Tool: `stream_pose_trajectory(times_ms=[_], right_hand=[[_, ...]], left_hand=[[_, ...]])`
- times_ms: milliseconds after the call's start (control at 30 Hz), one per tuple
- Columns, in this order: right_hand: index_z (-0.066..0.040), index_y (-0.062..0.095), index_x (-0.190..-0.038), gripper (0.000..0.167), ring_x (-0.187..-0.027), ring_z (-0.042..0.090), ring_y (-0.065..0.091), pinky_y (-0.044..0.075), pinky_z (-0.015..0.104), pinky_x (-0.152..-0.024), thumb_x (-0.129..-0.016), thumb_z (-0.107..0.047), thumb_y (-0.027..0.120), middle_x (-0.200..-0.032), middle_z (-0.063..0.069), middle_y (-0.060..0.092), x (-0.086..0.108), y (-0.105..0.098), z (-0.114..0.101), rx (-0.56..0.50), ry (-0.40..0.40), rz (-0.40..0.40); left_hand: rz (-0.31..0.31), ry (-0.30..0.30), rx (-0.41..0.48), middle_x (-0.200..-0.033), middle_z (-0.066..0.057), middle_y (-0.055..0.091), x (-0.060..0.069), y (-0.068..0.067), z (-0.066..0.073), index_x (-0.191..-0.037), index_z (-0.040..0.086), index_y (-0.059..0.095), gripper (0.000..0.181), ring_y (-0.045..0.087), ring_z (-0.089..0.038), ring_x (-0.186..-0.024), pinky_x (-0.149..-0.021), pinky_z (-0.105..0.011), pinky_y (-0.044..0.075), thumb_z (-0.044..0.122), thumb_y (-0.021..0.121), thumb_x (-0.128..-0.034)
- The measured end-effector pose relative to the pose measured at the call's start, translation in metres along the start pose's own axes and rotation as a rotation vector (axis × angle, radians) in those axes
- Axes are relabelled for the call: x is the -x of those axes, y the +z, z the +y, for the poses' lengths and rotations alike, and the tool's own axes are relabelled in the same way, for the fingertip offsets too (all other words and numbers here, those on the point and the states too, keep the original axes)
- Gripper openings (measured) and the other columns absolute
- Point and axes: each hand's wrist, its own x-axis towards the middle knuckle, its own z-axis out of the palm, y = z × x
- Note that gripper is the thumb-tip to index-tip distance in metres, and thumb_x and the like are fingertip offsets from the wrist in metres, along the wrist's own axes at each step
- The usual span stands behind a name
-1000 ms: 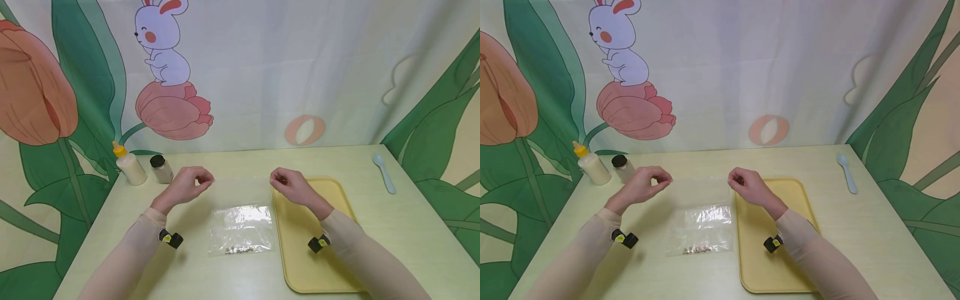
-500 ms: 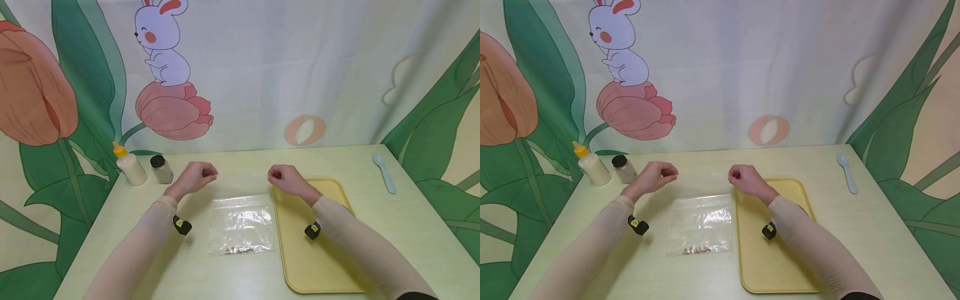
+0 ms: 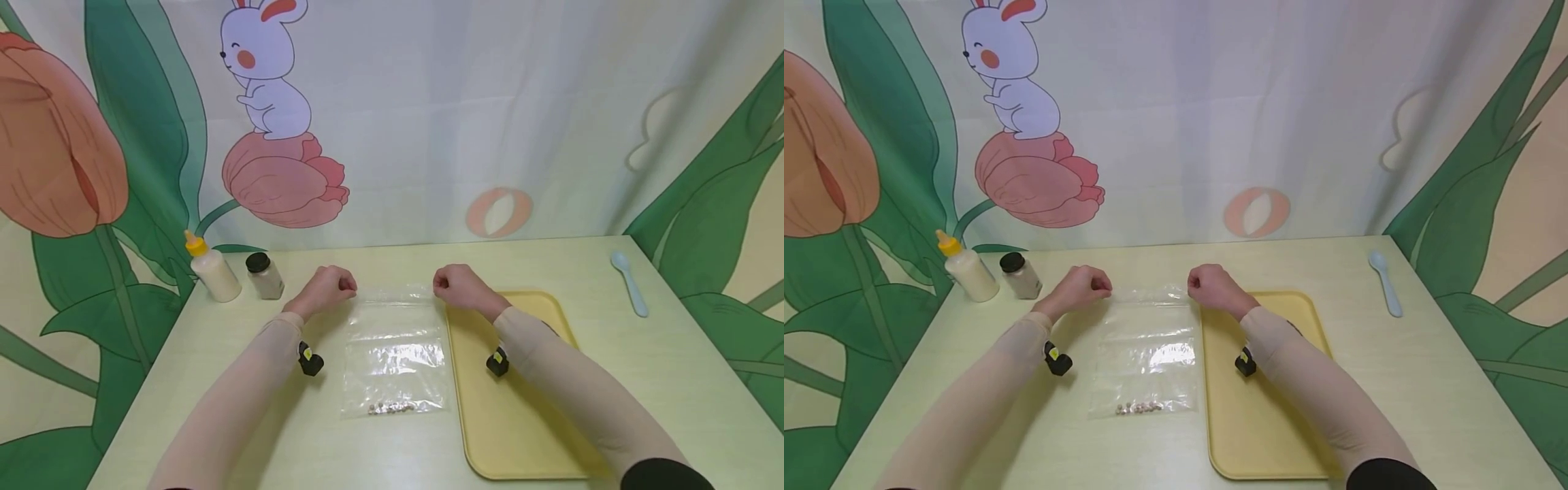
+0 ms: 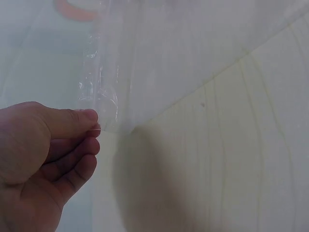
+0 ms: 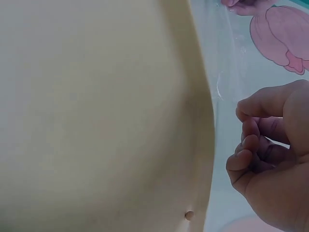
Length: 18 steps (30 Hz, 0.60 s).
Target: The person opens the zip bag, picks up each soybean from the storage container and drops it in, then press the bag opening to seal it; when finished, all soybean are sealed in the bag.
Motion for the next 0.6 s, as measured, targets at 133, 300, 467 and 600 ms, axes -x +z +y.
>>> stream_pose_trajectory(times_ms=[133, 300, 467, 600], right_hand=[[-0.005, 0.067, -0.08, 0.012, -0.069, 0.016, 0.055, 0.048, 0.03, -0.068, -0.085, -0.007, 0.056, -0.077, 0.005, 0.065, -0.005, 0.001, 0.0, 0.018, 0.016, -0.017], [-0.007, 0.065, -0.076, 0.011, -0.068, 0.017, 0.053, 0.045, 0.029, -0.067, -0.083, -0.007, 0.057, -0.074, 0.004, 0.063, -0.011, 0.008, 0.004, 0.067, 0.019, -0.027], [-0.01, 0.063, -0.073, 0.013, -0.062, 0.014, 0.048, 0.04, 0.026, -0.059, -0.084, -0.009, 0.056, -0.069, 0.001, 0.059, -0.015, 0.012, 0.006, 0.076, 0.065, -0.115], [-0.011, 0.063, -0.071, 0.015, -0.058, 0.013, 0.048, 0.038, 0.025, -0.054, -0.084, -0.009, 0.057, -0.068, 0.0, 0.058, -0.016, 0.009, 0.005, 0.074, 0.103, -0.188]], left_hand=[[-0.001, -0.007, -0.014, -0.083, -0.003, 0.069, -0.005, 0.004, -0.004, -0.089, 0.007, 0.072, 0.004, 0.059, -0.015, -0.076, -0.073, -0.029, 0.05, 0.009, 0.069, -0.088], [-0.021, -0.015, -0.031, -0.085, -0.003, 0.068, -0.01, 0.01, -0.009, -0.089, 0.007, 0.072, 0.005, 0.058, -0.016, -0.08, -0.077, -0.031, 0.049, 0.009, 0.068, -0.0888], [-0.073, -0.012, -0.043, -0.084, -0.002, 0.068, -0.011, 0.012, -0.011, -0.088, 0.008, 0.073, 0.004, 0.059, -0.016, -0.08, -0.079, -0.032, 0.05, 0.009, 0.069, -0.0876], [-0.125, 0.004, -0.057, -0.083, 0.001, 0.068, -0.012, 0.01, -0.012, -0.084, 0.011, 0.073, 0.004, 0.058, -0.015, -0.08, -0.081, -0.032, 0.049, 0.011, 0.071, -0.087]])
